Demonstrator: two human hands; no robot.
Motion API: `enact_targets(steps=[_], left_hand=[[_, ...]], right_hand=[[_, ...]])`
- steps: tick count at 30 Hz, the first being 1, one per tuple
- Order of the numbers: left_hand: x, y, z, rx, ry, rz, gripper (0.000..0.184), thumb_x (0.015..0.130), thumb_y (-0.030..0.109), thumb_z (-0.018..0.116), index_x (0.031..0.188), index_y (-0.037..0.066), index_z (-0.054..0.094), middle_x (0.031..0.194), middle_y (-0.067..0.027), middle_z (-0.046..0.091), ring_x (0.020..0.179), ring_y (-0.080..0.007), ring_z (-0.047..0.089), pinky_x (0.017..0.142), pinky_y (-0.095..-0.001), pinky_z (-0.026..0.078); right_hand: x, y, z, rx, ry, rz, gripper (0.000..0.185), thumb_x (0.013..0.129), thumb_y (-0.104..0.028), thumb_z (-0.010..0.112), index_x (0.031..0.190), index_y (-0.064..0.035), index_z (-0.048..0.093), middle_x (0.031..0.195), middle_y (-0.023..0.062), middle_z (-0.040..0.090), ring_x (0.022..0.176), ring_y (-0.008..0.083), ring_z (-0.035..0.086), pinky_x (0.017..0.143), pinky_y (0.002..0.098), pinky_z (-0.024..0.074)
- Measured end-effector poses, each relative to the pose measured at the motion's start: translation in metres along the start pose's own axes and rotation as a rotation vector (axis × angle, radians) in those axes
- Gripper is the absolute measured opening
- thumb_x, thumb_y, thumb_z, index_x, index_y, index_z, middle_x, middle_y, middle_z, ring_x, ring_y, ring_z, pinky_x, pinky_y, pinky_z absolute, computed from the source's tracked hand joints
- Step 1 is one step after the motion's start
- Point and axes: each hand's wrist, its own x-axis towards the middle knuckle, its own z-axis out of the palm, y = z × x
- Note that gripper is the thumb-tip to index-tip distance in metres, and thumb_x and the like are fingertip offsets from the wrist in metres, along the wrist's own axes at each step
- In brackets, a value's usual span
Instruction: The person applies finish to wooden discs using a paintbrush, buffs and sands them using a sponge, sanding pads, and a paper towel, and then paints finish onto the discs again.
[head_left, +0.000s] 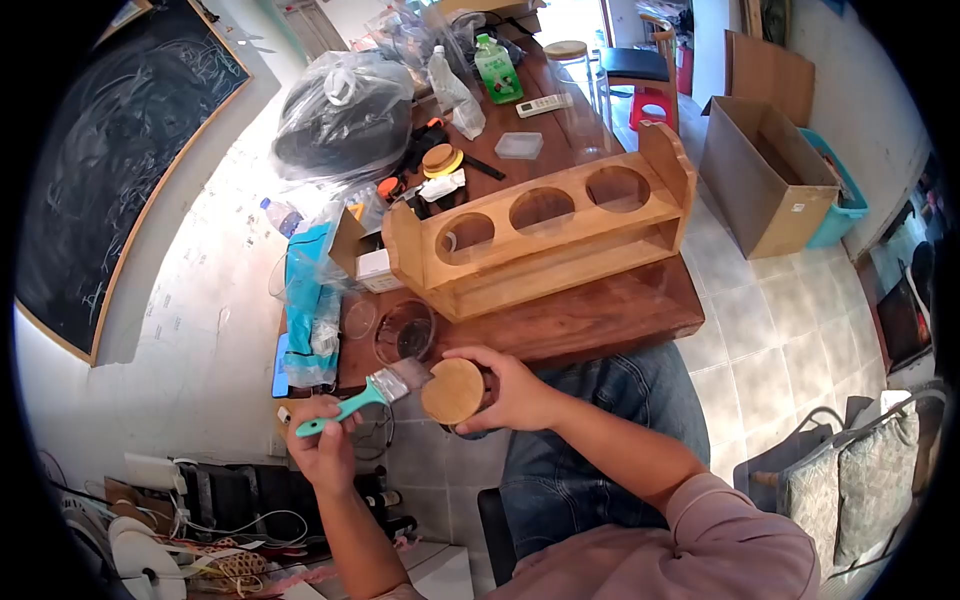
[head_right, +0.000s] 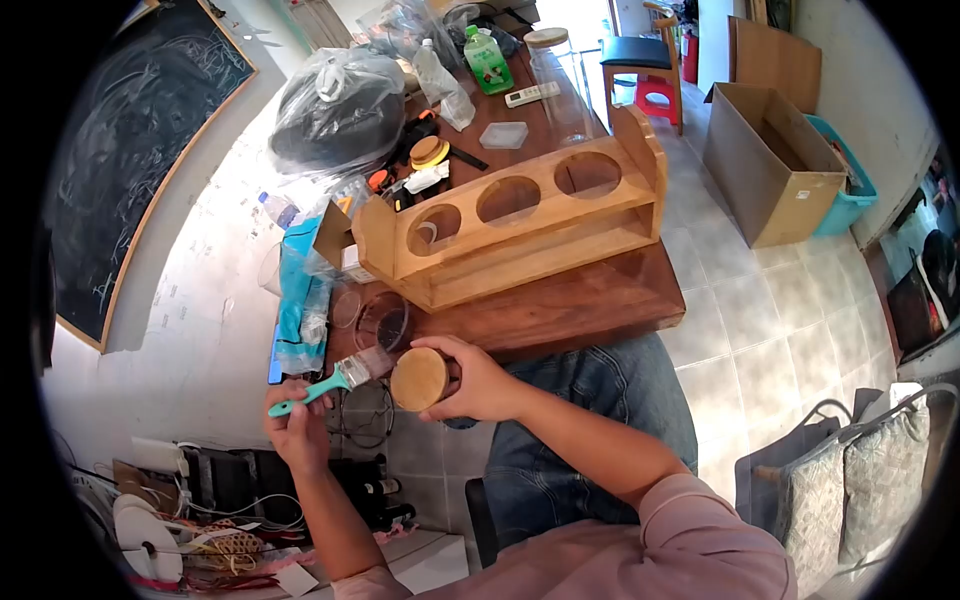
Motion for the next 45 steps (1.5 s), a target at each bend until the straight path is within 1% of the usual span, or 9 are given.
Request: enact_targets(steps=[6, 13, 21, 26, 28, 31, 37, 41, 45], left_hand=[[-0.025, 0.017, 0.054, 0.103, -0.099, 0.029, 0.023, 0.091, 0.018, 0.072, 0.098, -0.001, 0.062, 0.081, -0.0121, 0.061, 0.074, -0.0220, 0.059, 0.067, -0.0346, 0.049], [-0.047, 0.039, 0.053, 0.197, -0.097, 0.063, 0.018, 0.091, 0.015, 0.071, 0.096, 0.000, 0.064, 0.079, -0.0109, 0.062, 0.069, -0.0212, 0.059, 0.065, -0.0341, 0.048], [-0.054, 0.045, 0.082, 0.261, -0.123, 0.075, 0.023, 0.089, 0.019, 0.074, 0.096, -0.001, 0.065, 0.075, -0.0121, 0.062, 0.071, -0.0236, 0.060, 0.065, -0.0340, 0.046], [-0.050, 0.055, 0.088, 0.163, -0.040, 0.155, 0.023, 0.090, 0.019, 0.073, 0.096, -0.001, 0.065, 0.075, -0.0118, 0.062, 0.066, -0.0210, 0.057, 0.065, -0.0340, 0.048], [-0.046, 0.055, 0.102, 0.229, -0.100, 0.149, 0.028, 0.093, 0.026, 0.072, 0.097, 0.001, 0.061, 0.076, -0.0098, 0.058, 0.066, -0.0184, 0.054, 0.063, -0.0323, 0.046], [-0.047, 0.054, 0.105, 0.261, -0.135, 0.130, 0.029, 0.092, 0.026, 0.073, 0.097, 0.000, 0.061, 0.075, -0.0098, 0.058, 0.068, -0.0195, 0.054, 0.065, -0.0335, 0.046], [-0.047, 0.060, 0.106, 0.129, -0.007, 0.153, 0.026, 0.088, 0.022, 0.075, 0.092, -0.001, 0.064, 0.074, -0.0115, 0.061, 0.069, -0.0234, 0.058, 0.066, -0.0365, 0.048], [-0.042, 0.058, 0.116, 0.163, -0.139, 0.139, 0.024, 0.089, 0.022, 0.074, 0.094, 0.000, 0.065, 0.075, -0.0106, 0.060, 0.069, -0.0221, 0.056, 0.066, -0.0361, 0.047], [-0.039, 0.058, 0.105, 0.160, -0.091, 0.167, 0.023, 0.090, 0.021, 0.071, 0.092, 0.000, 0.062, 0.075, -0.0095, 0.059, 0.068, -0.0220, 0.054, 0.065, -0.0370, 0.046]], right_hand=[[-0.039, -0.016, 0.008, -0.084, 0.061, -0.055, 0.100, 0.066, 0.000, 0.093, 0.149, -0.0046, 0.038, 0.141, 0.0116, 0.053, 0.126, 0.0193, 0.057, 0.105, 0.0365, 0.0520], [-0.057, -0.014, -0.005, -0.211, 0.093, -0.118, 0.097, 0.066, -0.002, 0.094, 0.147, -0.0033, 0.041, 0.139, 0.0116, 0.054, 0.127, 0.0177, 0.057, 0.108, 0.0364, 0.0499], [-0.072, -0.018, -0.006, -0.085, 0.053, -0.210, 0.094, 0.068, 0.000, 0.092, 0.148, -0.0030, 0.042, 0.139, 0.0103, 0.054, 0.129, 0.0178, 0.056, 0.108, 0.0368, 0.0499], [-0.079, -0.020, -0.016, -0.176, 0.059, -0.273, 0.101, 0.068, 0.000, 0.092, 0.153, -0.0036, 0.037, 0.141, 0.0105, 0.054, 0.129, 0.0193, 0.056, 0.109, 0.0366, 0.0491], [-0.080, -0.025, -0.016, -0.237, 0.020, -0.297, 0.104, 0.068, 0.000, 0.092, 0.154, -0.0038, 0.034, 0.142, 0.0104, 0.053, 0.130, 0.0200, 0.056, 0.109, 0.0365, 0.0485], [-0.087, -0.030, -0.013, -0.085, 0.035, -0.166, 0.104, 0.066, 0.000, 0.093, 0.153, -0.0044, 0.035, 0.142, 0.0101, 0.053, 0.131, 0.0201, 0.054, 0.111, 0.0374, 0.0468], [-0.087, -0.018, -0.022, 0.032, -0.014, -0.211, 0.095, 0.067, -0.001, 0.092, 0.147, -0.0043, 0.041, 0.143, 0.0100, 0.054, 0.130, 0.0199, 0.056, 0.113, 0.0377, 0.0438], [-0.089, -0.027, -0.022, 0.016, -0.101, -0.186, 0.097, 0.066, 0.002, 0.091, 0.149, -0.0016, 0.042, 0.144, 0.0089, 0.053, 0.129, 0.0195, 0.056, 0.110, 0.0372, 0.0463], [-0.092, -0.028, -0.029, 0.105, -0.177, -0.228, 0.100, 0.066, 0.007, 0.089, 0.153, -0.0011, 0.039, 0.143, 0.0079, 0.054, 0.129, 0.0186, 0.056, 0.108, 0.0375, 0.0487]])
